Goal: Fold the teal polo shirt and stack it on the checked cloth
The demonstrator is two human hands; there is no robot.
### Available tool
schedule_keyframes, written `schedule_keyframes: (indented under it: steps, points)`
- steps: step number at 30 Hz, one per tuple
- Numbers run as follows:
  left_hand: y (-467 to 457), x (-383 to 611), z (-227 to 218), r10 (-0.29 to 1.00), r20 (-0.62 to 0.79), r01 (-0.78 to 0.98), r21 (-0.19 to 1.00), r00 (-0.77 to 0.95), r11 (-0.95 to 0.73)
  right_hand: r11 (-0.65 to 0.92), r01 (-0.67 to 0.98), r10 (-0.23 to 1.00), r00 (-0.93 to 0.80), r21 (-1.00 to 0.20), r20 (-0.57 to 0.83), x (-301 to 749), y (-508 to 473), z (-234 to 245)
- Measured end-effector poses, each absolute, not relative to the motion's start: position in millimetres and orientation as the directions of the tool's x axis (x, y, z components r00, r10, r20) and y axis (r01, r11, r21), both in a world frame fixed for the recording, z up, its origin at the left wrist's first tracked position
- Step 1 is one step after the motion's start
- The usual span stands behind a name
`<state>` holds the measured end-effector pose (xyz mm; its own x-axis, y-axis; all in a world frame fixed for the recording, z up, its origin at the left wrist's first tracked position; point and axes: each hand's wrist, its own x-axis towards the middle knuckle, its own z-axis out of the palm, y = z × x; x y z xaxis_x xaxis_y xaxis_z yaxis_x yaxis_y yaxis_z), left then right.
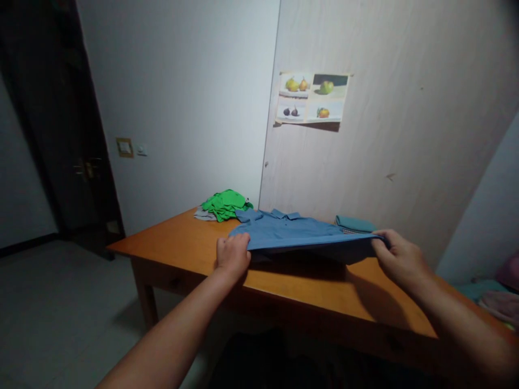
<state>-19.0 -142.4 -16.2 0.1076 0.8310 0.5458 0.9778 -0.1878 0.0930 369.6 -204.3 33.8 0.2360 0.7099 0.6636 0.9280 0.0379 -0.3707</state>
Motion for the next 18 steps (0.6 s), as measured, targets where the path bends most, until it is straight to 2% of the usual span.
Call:
schedule_keyframes:
  steps: [3, 5, 6, 9, 12, 15, 18]
  points:
    - [-132.6, -50.2, 0.7, 0.825, 0.564, 0.981, 0.179, -0.038, -0.078, 0.011, 0.905, 0.689, 0.301, -0.425, 0.659, 380.7, -207.7, 36.0]
    - [-130.8, -69.2, 9.9, 0.826, 0.542, 0.954, 0.3, -0.152, -0.021, 0.004, 0.884, 0.678, 0.341, -0.467, 0.652, 385.4, -214.0, 33.5]
    - [-131.5, -78.1, 14.0, 0.828, 0.534, 0.93, 0.366, -0.171, -0.044, 0.012, 0.873, 0.688, 0.347, -0.488, 0.637, 388.0, -218.1, 31.4]
    - [-139.2, -102.5, 24.4, 0.849, 0.523, 0.766, 0.573, -0.068, -0.292, 0.112, 0.825, 0.795, 0.26, -0.554, 0.548, 399.2, -232.6, 23.5]
    - [-147.7, -125.0, 30.8, 0.9, 0.411, 0.518, 0.744, 0.142, -0.422, 0.184, 0.704, 0.943, 0.071, -0.686, 0.326, 413.2, -244.8, 14.7]
    - [-144.2, -141.2, 28.9, 0.901, 0.202, 0.533, 0.749, 0.383, -0.394, 0.139, 0.608, 0.989, -0.118, -0.781, 0.085, 419.2, -244.0, 4.8]
    - [-126.7, -141.0, 21.6, 0.901, 0.086, 0.635, 0.681, 0.425, -0.364, 0.162, 0.631, 0.985, -0.154, -0.759, 0.082, 411.9, -225.0, -3.3]
